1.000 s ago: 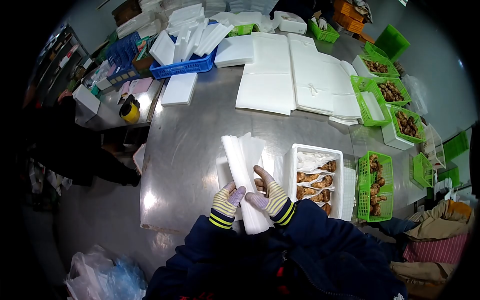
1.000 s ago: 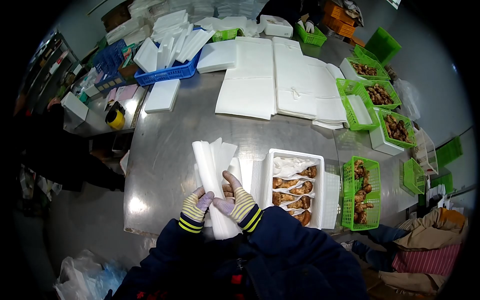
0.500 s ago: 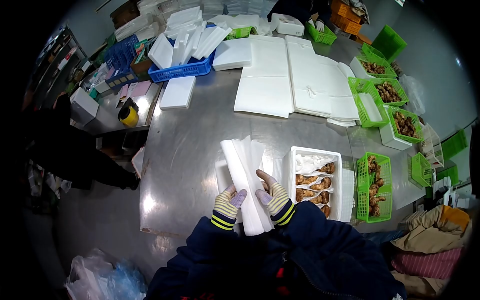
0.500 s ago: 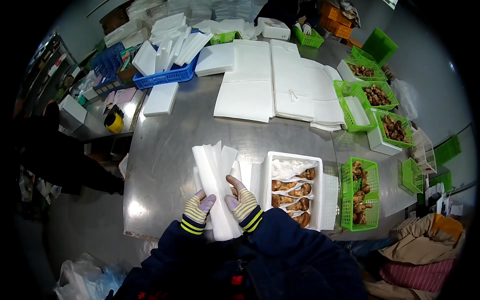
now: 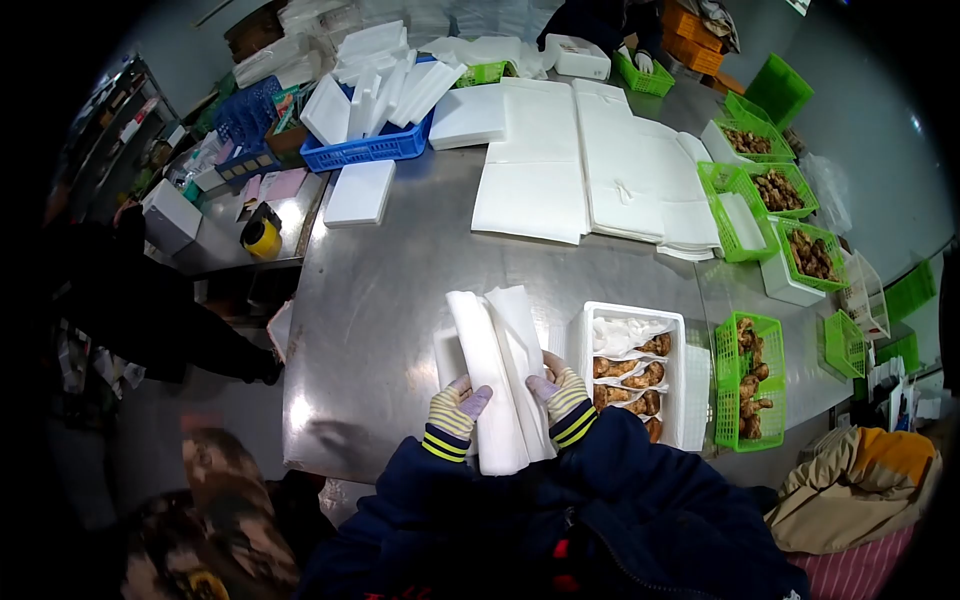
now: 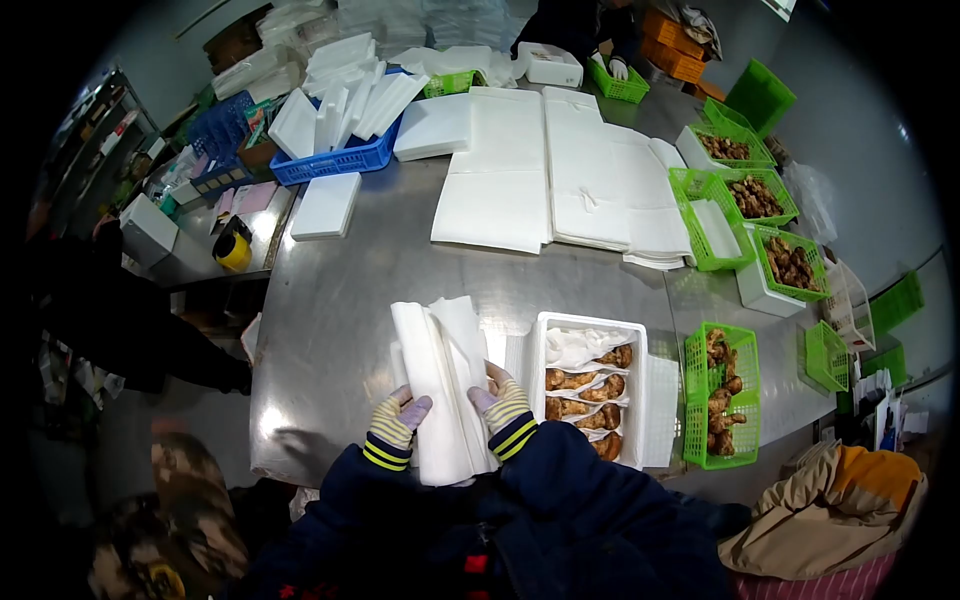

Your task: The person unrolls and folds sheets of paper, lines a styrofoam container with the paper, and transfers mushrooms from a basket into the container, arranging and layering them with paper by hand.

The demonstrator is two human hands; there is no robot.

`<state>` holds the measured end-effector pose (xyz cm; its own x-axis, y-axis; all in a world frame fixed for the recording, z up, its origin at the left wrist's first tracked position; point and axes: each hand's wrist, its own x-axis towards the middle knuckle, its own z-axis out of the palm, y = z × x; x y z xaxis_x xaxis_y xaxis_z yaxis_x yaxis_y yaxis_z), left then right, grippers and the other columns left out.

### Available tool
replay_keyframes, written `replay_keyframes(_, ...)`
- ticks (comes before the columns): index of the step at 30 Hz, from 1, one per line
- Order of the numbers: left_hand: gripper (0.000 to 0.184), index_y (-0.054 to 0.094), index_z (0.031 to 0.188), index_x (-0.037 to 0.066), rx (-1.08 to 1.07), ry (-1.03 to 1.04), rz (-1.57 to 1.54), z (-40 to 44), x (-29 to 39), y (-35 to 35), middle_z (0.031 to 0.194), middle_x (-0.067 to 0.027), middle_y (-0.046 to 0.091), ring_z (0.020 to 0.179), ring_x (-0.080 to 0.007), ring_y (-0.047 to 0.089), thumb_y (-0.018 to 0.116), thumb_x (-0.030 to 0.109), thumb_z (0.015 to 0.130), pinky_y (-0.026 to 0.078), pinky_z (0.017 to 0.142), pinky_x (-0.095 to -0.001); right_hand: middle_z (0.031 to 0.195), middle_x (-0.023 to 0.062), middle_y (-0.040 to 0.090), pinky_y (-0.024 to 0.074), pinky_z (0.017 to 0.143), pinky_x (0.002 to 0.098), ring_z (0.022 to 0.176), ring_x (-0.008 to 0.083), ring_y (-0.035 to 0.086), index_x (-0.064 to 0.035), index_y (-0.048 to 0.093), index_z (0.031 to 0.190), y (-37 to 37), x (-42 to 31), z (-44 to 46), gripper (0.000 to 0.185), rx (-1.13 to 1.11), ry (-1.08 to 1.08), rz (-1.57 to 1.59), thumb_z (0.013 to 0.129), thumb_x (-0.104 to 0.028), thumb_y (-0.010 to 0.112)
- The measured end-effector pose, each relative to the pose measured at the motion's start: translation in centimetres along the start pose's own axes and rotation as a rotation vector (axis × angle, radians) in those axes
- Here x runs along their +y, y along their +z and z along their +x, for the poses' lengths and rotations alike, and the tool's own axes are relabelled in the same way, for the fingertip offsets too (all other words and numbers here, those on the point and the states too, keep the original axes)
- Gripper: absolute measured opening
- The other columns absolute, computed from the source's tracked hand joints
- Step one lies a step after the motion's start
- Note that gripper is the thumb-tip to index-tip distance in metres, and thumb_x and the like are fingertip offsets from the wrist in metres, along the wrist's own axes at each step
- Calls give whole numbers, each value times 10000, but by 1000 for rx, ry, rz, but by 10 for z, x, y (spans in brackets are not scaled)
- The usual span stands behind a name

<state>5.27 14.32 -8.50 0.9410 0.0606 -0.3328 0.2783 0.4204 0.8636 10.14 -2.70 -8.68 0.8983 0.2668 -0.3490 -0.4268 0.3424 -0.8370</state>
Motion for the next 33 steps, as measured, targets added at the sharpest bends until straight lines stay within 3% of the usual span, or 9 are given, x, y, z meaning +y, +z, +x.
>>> replay_keyframes(5, 325, 530, 1147, -64, 163, -15, 383, 16, -1, -40, 942, -121, 652, 827, -139, 617, 565, 27, 837, 507, 727, -241, 1055, 185, 576, 517, 755, 333, 861, 237, 597, 72, 333, 1335, -43, 30, 30, 664, 260, 149, 15, 715, -25, 548)
replay_keyframes(9, 576, 483, 1225, -17, 237, -40, 1184, 35, -50, -102, 1150, -233, 558, 999, -332, 585, 663, 286, 769, 472, 869, -413, 1034, 163, 599, 496, 724, 305, 839, 204, 595, 68, 424, 1267, -32, 30, 41, 589, 398, 60, -239, 778, -162, 658)
replay_keyframes(13, 848, 329, 1380, 83, 331, -122, 1267, 31, -61, -89, 1387, -231, 334, 1276, -387, 336, 633, 535, 729, 289, 1059, -431, 943, 155, 635, 505, 690, 310, 796, 203, 613, 62, 513, 1129, -30, 25, 31, 543, 77, 147, -570, 714, -197, 749)
replay_keyframes(18, 1089, 207, 1425, 70, 369, -290, 1206, 29, -53, -71, 1446, -247, 211, 1334, -387, 227, 621, 703, 642, 210, 1100, -427, 801, 85, 649, 498, 634, 310, 705, 166, 605, 18, 592, 1005, -31, 21, 31, 313, 40, 262, -626, 745, -126, 691)
replay_keyframes(22, 1196, 151, 1435, 57, 320, -325, 1092, 32, -57, -65, 1458, -248, 172, 1356, -371, 185, 614, 765, 589, 197, 1111, -412, 756, 70, 655, 471, 576, 292, 626, 134, 573, 42, 629, 873, -35, 1, 38, 316, 14, -157, -632, 747, -237, 704)
replay_keyframes(25, 1217, 146, 1437, 59, 288, -313, 1019, 42, -77, -67, 1461, -240, 173, 1359, -352, 191, 615, 776, 573, 206, 1110, -410, 775, 57, 647, 469, 574, 290, 640, 129, 568, 31, 626, 886, -28, -38, 39, 303, 67, -190, -792, 744, -225, 704)
replay_keyframes(29, 1168, 174, 1428, 57, 265, -298, 1047, 49, -77, -61, 1458, -216, 195, 1375, -307, 157, 647, 729, 598, 252, 1099, -385, 773, 37, 637, 447, 600, 236, 675, 96, 561, 3, 639, 901, -4, -94, 26, 221, -65, -353, -446, 794, -187, 674)
replay_keyframes(31, 998, 187, 1421, 74, 276, -23, 978, 84, -149, -86, 1441, -215, 222, 1295, -378, 324, 653, 603, 714, 433, 974, -437, 761, 36, 637, 446, 590, 224, 654, 93, 566, 5, 640, 909, 5, -122, 18, 176, -5, -352, -477, 798, -131, 663)
replay_keyframes(33, 719, 144, 1435, 141, 324, -513, -849, 86, -111, -67, 1447, -175, 217, 847, -490, 611, 573, 317, 885, 579, 618, -461, 775, 15, 615, 455, 573, 223, 640, 82, 547, -2, 615, 927, 1, -137, 18, 135, -79, -437, -417, 805, -57, 630)
